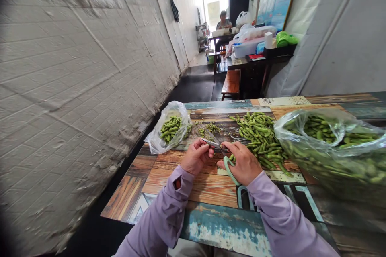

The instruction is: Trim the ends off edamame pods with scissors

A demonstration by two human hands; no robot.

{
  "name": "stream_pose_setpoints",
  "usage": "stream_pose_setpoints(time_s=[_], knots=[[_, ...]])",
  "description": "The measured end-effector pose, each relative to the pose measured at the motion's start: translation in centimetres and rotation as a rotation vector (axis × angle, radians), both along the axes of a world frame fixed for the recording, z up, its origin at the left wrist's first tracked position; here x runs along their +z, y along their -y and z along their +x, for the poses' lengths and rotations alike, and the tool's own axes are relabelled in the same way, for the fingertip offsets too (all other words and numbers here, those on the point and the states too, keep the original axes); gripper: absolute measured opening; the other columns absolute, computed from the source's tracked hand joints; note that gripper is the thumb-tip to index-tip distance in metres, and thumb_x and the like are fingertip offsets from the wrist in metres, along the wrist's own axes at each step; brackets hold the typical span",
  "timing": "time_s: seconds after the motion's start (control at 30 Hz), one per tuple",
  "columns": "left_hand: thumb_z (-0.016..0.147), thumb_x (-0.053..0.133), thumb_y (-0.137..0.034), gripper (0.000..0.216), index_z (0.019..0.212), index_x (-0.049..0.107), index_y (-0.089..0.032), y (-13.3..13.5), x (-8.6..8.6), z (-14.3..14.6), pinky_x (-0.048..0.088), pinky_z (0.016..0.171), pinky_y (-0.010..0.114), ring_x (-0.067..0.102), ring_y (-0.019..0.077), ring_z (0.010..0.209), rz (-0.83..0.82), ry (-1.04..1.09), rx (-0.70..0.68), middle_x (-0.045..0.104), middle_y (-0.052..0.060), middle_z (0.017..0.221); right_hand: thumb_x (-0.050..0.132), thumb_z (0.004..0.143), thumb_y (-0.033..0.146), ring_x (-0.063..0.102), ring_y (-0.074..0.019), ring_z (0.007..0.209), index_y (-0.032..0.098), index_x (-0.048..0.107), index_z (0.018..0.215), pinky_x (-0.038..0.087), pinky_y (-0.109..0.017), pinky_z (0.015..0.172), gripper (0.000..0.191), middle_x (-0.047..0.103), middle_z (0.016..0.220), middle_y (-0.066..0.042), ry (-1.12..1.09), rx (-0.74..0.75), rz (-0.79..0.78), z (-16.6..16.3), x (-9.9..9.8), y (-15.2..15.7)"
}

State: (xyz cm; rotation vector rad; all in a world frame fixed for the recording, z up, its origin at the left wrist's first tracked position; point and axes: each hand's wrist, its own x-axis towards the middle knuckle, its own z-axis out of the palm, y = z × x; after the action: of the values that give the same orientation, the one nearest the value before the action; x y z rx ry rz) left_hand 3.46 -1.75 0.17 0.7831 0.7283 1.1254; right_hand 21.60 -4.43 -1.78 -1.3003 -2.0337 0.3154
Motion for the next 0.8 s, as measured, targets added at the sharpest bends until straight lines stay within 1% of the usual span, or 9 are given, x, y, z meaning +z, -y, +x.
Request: stream_pose_setpoints(time_s=[0.2, 0.37, 0.5, 0.63, 0.7, 0.8], knots=[[0.062, 0.077, -0.027, 0.033, 0.076, 0.050, -0.014, 0.0, 0.0, 0.0, 0.044, 0.053, 0.019, 0.057, 0.0081, 0.053, -0.005, 0.038, -0.012, 0.062, 0.000, 0.060, 0.064, 0.074, 0.037, 0.057, -0.0242, 0.096, 0.021, 0.053, 0.120, 0.048, -0.038, 0.085, 0.050, 0.060, 0.104, -0.009, -0.003, 0.009, 0.024, 0.0, 0.0, 0.0], [0.063, 0.077, -0.026, 0.031, 0.076, 0.051, -0.013, 0.3, -0.1, 0.2, 0.045, 0.052, 0.019, 0.058, 0.0080, 0.054, -0.003, 0.050, -0.032, 0.065, 0.002, 0.068, 0.062, 0.075, 0.032, 0.057, -0.0229, 0.093, 0.019, 0.053, 0.119, 0.048, -0.037, 0.083, 0.047, 0.060, 0.100, -0.008, -0.001, -0.009, 0.022, -0.2, 0.1, 0.1], [0.063, 0.077, -0.027, 0.030, 0.076, 0.053, -0.013, 0.3, -0.2, 0.2, 0.045, 0.052, 0.020, 0.057, 0.0083, 0.054, -0.008, 0.037, -0.047, 0.065, 0.002, 0.071, 0.062, 0.076, 0.031, 0.059, -0.0208, 0.086, 0.020, 0.054, 0.118, 0.050, -0.033, 0.076, 0.045, 0.060, 0.094, -0.007, -0.014, 0.001, 0.023, 0.0, 0.0, 0.1], [0.061, 0.078, -0.027, 0.028, 0.074, 0.056, -0.014, -0.1, -0.5, -0.1, 0.046, 0.060, 0.024, 0.058, 0.0112, 0.062, 0.034, -0.022, 0.039, 0.062, 0.001, 0.069, 0.063, 0.076, 0.035, 0.060, -0.0199, 0.083, 0.022, 0.056, 0.118, 0.050, -0.032, 0.075, 0.044, 0.061, 0.096, -0.006, -0.030, 0.005, 0.021, 0.3, -0.5, 0.0], [0.061, 0.078, -0.027, 0.025, 0.072, 0.060, -0.014, -0.4, -0.7, -0.3, 0.045, 0.065, 0.024, 0.057, 0.0111, 0.067, 0.089, -0.071, 0.090, 0.063, 0.001, 0.075, 0.063, 0.077, 0.035, 0.061, -0.0188, 0.081, 0.022, 0.057, 0.117, 0.050, -0.031, 0.074, 0.043, 0.061, 0.094, -0.006, -0.034, 0.005, 0.012, 0.4, -0.6, -0.1], [0.063, 0.076, -0.026, 0.019, 0.072, 0.063, -0.014, -0.8, -0.8, -0.6, 0.043, 0.076, 0.026, 0.056, 0.0127, 0.078, 0.185, -0.140, 0.121, 0.064, 0.002, 0.084, 0.063, 0.077, 0.037, 0.061, -0.0177, 0.077, 0.023, 0.058, 0.115, 0.050, -0.030, 0.072, 0.041, 0.061, 0.090, -0.005, -0.033, -0.006, 0.000, 0.4, -0.5, -0.1]])
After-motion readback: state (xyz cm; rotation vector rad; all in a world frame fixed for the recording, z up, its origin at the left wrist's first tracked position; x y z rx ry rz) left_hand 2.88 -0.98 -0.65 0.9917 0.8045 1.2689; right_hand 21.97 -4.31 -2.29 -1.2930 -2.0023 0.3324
